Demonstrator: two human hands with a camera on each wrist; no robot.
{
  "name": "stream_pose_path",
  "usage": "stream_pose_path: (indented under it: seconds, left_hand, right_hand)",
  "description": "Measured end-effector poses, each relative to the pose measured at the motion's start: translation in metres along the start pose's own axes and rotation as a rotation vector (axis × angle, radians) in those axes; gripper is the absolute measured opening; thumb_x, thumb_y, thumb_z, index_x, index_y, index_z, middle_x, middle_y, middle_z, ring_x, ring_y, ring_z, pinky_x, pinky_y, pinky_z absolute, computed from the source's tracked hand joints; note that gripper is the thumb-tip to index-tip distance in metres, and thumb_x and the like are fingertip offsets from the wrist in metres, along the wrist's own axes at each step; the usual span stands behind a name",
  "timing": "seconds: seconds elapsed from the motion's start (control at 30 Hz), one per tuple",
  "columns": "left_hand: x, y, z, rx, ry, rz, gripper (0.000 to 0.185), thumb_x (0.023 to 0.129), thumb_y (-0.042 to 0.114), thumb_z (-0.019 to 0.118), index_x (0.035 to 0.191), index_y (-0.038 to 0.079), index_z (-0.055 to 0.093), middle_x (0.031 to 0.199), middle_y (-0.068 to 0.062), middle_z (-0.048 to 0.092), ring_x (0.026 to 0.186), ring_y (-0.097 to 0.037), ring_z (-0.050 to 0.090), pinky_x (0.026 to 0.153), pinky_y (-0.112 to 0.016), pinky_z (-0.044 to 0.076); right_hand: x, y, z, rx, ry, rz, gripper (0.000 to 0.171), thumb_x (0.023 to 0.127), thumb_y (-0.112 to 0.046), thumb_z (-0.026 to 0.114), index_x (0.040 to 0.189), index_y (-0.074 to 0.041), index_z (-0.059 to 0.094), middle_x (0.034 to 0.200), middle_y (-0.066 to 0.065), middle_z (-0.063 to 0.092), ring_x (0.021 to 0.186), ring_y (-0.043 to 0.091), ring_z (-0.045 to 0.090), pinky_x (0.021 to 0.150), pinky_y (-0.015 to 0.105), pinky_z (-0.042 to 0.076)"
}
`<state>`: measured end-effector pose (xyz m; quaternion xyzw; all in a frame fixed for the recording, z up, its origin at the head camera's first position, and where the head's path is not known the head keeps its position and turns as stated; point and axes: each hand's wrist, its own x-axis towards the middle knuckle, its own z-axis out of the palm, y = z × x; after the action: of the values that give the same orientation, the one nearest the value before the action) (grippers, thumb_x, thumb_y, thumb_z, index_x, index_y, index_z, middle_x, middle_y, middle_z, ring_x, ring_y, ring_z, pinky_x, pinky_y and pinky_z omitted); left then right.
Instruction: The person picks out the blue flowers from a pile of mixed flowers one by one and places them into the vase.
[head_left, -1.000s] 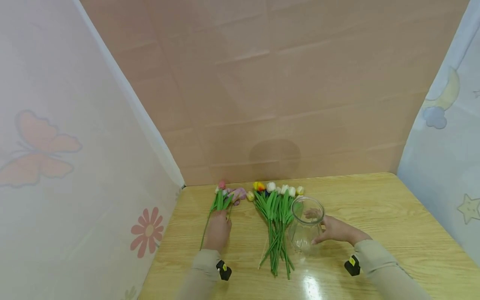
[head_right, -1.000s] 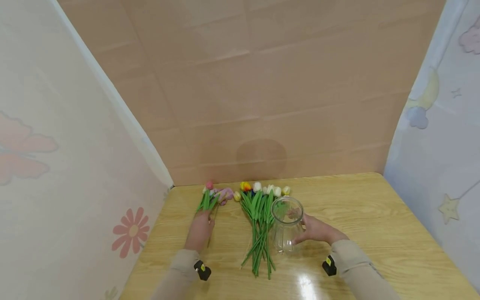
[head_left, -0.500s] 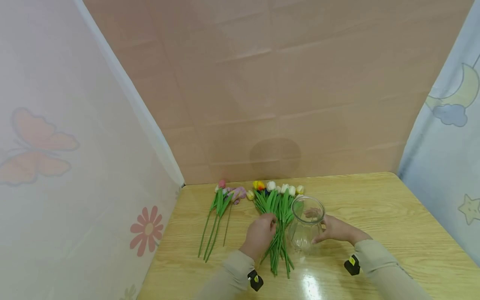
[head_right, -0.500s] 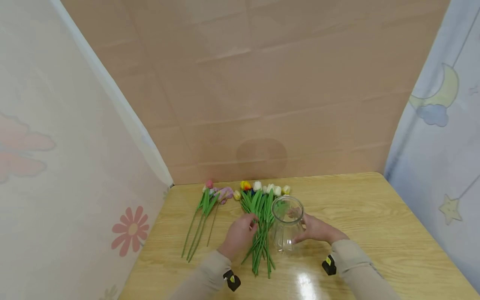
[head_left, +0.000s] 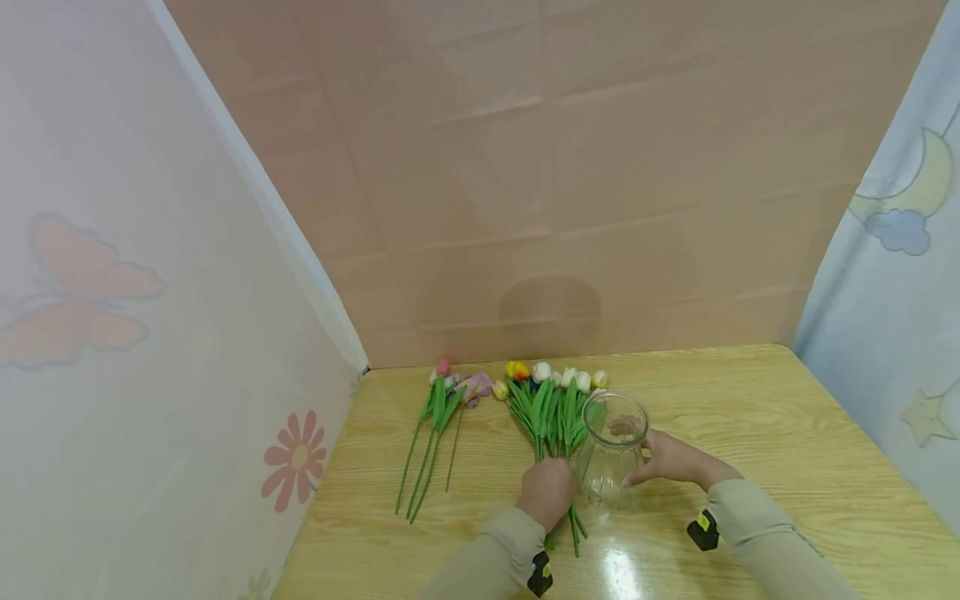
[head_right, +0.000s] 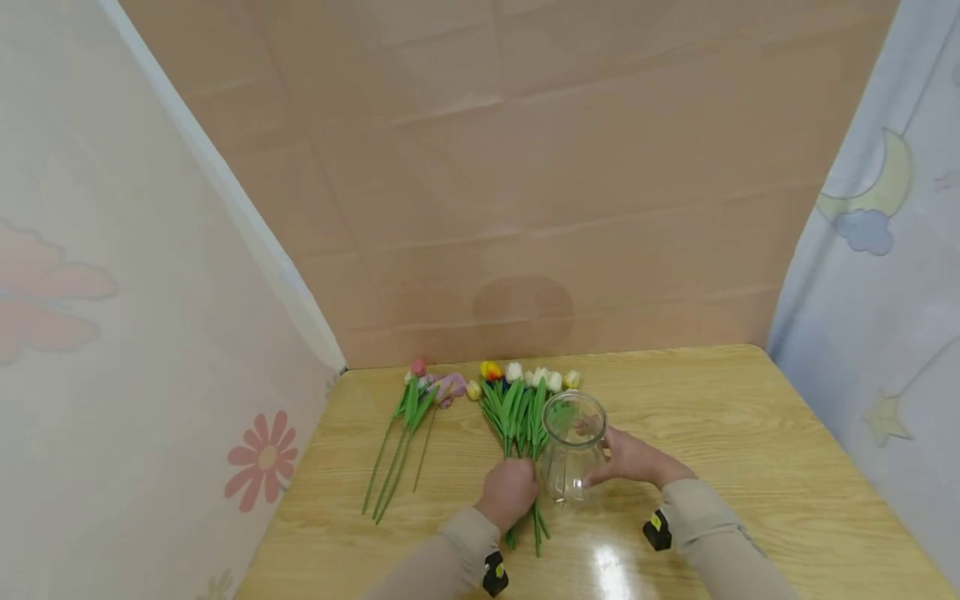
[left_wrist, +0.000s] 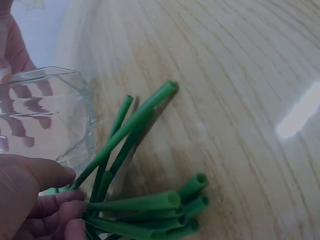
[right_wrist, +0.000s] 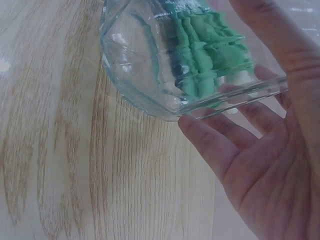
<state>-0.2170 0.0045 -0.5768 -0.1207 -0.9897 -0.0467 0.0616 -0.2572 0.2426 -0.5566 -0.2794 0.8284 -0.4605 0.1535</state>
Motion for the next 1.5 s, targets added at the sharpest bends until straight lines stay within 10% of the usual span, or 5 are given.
stream_pose_path:
  seconds: [0.2, 0.5, 0.8, 1.2, 1.5]
  left_hand:
    - [0.000, 0.002, 0.010, 0.043, 0.041, 0.006, 0.042, 0.084, 0.030, 0.074, 0.051, 0.019, 0.051, 0.048, 0.006, 0.052, 0.038, -0.005, 0.046, 0.033, -0.023, 0.034]
    - [0.000, -0.012, 0.001, -0.503, -0.057, -0.062, 0.054, 0.090, 0.016, 0.064, 0.051, 0.020, 0.028, 0.043, 0.011, 0.018, 0.036, -0.005, 0.020, 0.036, -0.020, 0.018]
    - [0.002, -0.031, -0.030, -0.833, -0.127, -0.165, 0.015, 0.098, 0.013, 0.057, 0.084, 0.009, 0.058, 0.062, 0.000, 0.055, 0.044, -0.008, 0.048, 0.040, -0.021, 0.039]
    - [0.007, -0.092, -0.045, -0.739, 0.303, -0.037, 0.012, 0.100, 0.023, 0.054, 0.101, 0.011, 0.058, 0.082, 0.000, 0.062, 0.054, 0.001, 0.043, 0.046, -0.019, 0.038]
    - [0.013, -0.150, -0.054, -0.753, 0.583, -0.194, 0.014, 0.098, 0.019, 0.058, 0.102, 0.006, 0.059, 0.095, -0.007, 0.058, 0.062, -0.005, 0.044, 0.050, -0.021, 0.039]
  right_hand:
    - [0.000, -0.001, 0.000, -0.003, -0.002, -0.005, 0.091, 0.078, -0.019, 0.082, 0.147, 0.002, 0.028, 0.148, 0.030, 0.032, 0.127, 0.060, 0.035, 0.091, 0.069, 0.039]
    - [0.000, -0.002, -0.001, 0.005, -0.003, -0.001, 0.091, 0.077, -0.019, 0.082, 0.148, 0.000, 0.028, 0.148, 0.029, 0.032, 0.127, 0.061, 0.034, 0.091, 0.069, 0.039]
    - [-0.001, -0.002, -0.002, -0.009, -0.002, -0.007, 0.091, 0.078, -0.019, 0.082, 0.148, 0.001, 0.027, 0.148, 0.029, 0.031, 0.128, 0.061, 0.031, 0.092, 0.071, 0.037]
    - [0.001, -0.003, 0.000, -0.006, -0.010, 0.000, 0.090, 0.079, -0.019, 0.081, 0.148, 0.001, 0.027, 0.148, 0.031, 0.031, 0.127, 0.061, 0.033, 0.091, 0.070, 0.038]
    - [0.000, -0.003, 0.001, -0.009, -0.005, 0.003, 0.089, 0.078, -0.019, 0.081, 0.147, -0.001, 0.028, 0.148, 0.030, 0.031, 0.128, 0.061, 0.032, 0.092, 0.071, 0.037]
